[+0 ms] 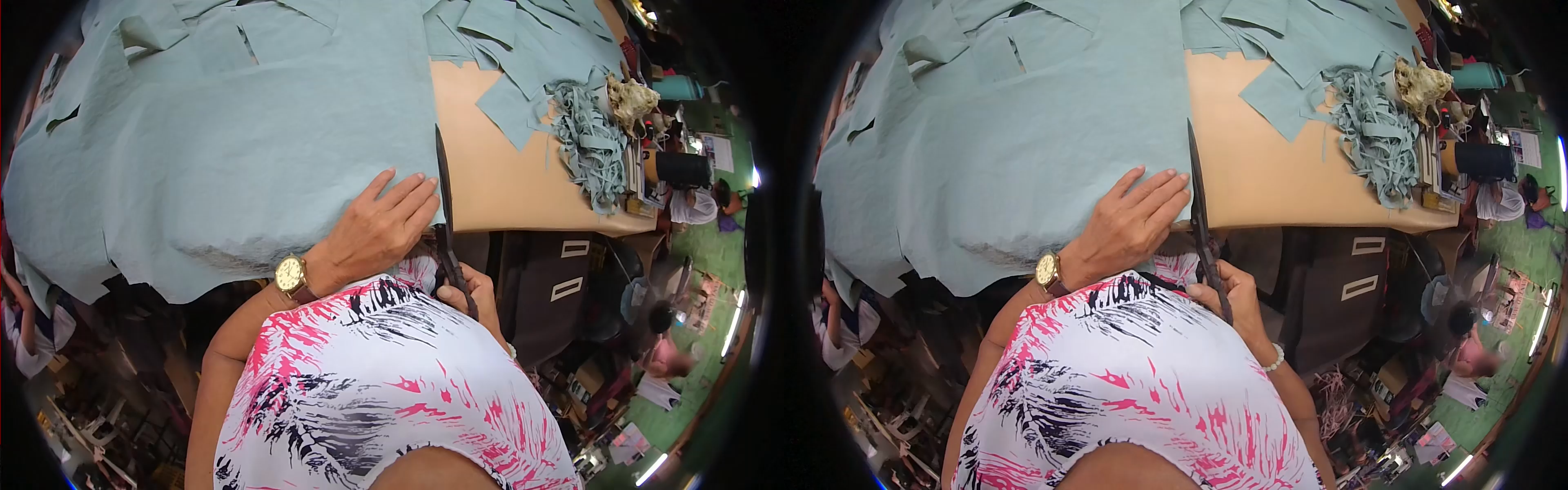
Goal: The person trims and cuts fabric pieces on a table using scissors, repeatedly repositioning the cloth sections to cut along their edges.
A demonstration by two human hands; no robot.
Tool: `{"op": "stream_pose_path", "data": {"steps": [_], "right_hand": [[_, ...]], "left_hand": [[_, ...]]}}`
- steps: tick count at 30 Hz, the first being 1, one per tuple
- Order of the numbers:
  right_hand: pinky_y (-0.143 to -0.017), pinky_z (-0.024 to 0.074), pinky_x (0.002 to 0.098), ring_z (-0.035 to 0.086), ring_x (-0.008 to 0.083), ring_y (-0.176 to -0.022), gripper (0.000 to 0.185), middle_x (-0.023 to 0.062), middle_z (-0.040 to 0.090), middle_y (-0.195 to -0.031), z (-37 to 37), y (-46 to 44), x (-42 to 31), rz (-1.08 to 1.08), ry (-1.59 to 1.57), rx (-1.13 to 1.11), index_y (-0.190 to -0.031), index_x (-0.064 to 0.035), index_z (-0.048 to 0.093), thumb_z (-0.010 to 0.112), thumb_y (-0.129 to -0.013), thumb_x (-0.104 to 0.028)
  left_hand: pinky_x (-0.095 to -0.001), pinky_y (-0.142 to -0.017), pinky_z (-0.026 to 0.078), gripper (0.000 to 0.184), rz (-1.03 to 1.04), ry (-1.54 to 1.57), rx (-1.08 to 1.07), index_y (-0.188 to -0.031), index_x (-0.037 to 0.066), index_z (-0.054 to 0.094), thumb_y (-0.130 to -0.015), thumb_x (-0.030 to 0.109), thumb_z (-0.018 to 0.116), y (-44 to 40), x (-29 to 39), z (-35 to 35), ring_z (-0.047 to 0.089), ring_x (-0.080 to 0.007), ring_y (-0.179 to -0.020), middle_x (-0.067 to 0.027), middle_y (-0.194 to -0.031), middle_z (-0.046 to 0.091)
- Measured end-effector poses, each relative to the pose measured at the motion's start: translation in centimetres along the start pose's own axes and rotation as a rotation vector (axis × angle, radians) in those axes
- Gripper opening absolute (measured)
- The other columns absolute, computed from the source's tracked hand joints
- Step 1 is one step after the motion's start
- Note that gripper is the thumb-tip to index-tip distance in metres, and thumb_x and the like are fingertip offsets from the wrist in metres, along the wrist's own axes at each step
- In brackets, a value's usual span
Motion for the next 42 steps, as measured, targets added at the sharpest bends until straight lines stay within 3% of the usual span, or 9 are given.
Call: {"op": "stream_pose_path", "data": {"steps": [12,15,24,33,42], "right_hand": [[-0.045,0.028,0.0181,0.037,0.0016,-0.051,0.023,-0.0064,0.043,-0.058,-0.4,0.4,0.7,0.084,0.095,0.067,-0.072,-0.0046,0.051,0.072,-0.073,-0.013],[-0.046,0.0303,0.0189,0.039,0.0026,-0.052,0.026,-0.0048,0.045,-0.059,-0.1,0.3,0.1,-0.018,-0.019,-0.053,-0.071,-0.0046,0.051,0.073,-0.071,-0.019],[-0.047,0.0334,0.0189,0.044,0.0047,-0.052,0.029,-0.0021,0.048,-0.06,0.4,-1.1,-1.0,-0.111,0.032,-0.058,-0.073,-0.0034,0.051,0.069,-0.073,-0.025],[-0.046,0.035,0.0185,0.045,0.0045,-0.05,0.03,-0.0018,0.049,-0.061,0.8,-1.1,-1.2,-0.109,-0.015,-0.043,-0.09,0.0022,0.056,0.066,-0.076,-0.023],[-0.045,0.036,0.019,0.046,0.0046,-0.049,0.028,-0.0009,0.051,-0.061,0.7,-0.8,-1.0,-0.119,0.039,-0.014,-0.085,0.0012,0.056,0.066,-0.078,-0.023]], "left_hand": [[-0.044,-0.09,0.04,0.041,0.006,0.017,-0.005,-0.106,0.001,0.054,-0.066,0.006,0.061,0.2,0.1,0.0,0.052,-0.0251,-0.109,-0.0131,-0.115,0.054],[-0.0439,-0.091,0.04,0.04,0.012,0.025,-0.005,-0.105,0.001,0.054,-0.066,0.006,0.061,0.3,0.3,-0.1,0.052,-0.0249,-0.108,-0.0132,-0.115,0.055],[-0.0442,-0.091,0.04,0.038,0.06,0.047,-0.03,-0.103,0.001,0.055,-0.065,0.006,0.061,0.8,1.1,-0.4,0.054,-0.0245,-0.106,-0.013,-0.112,0.057],[-0.0432,-0.091,0.04,0.036,0.083,0.065,-0.018,-0.101,0.0,0.056,-0.066,0.007,0.061,1.3,1.5,-0.6,0.055,-0.0247,-0.104,-0.013,-0.111,0.057],[-0.0423,-0.091,0.041,0.036,0.08,0.068,-0.012,-0.101,0.0,0.056,-0.066,0.008,0.061,1.4,1.5,-0.4,0.055,-0.0243,-0.105,-0.0131,-0.112,0.057]]}}
Point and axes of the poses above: each hand's wrist, its own y-axis away from the middle knuckle, its own z-axis out of the palm, x = y × z, the point moved 7 cm from there along -y, towards the middle knuckle
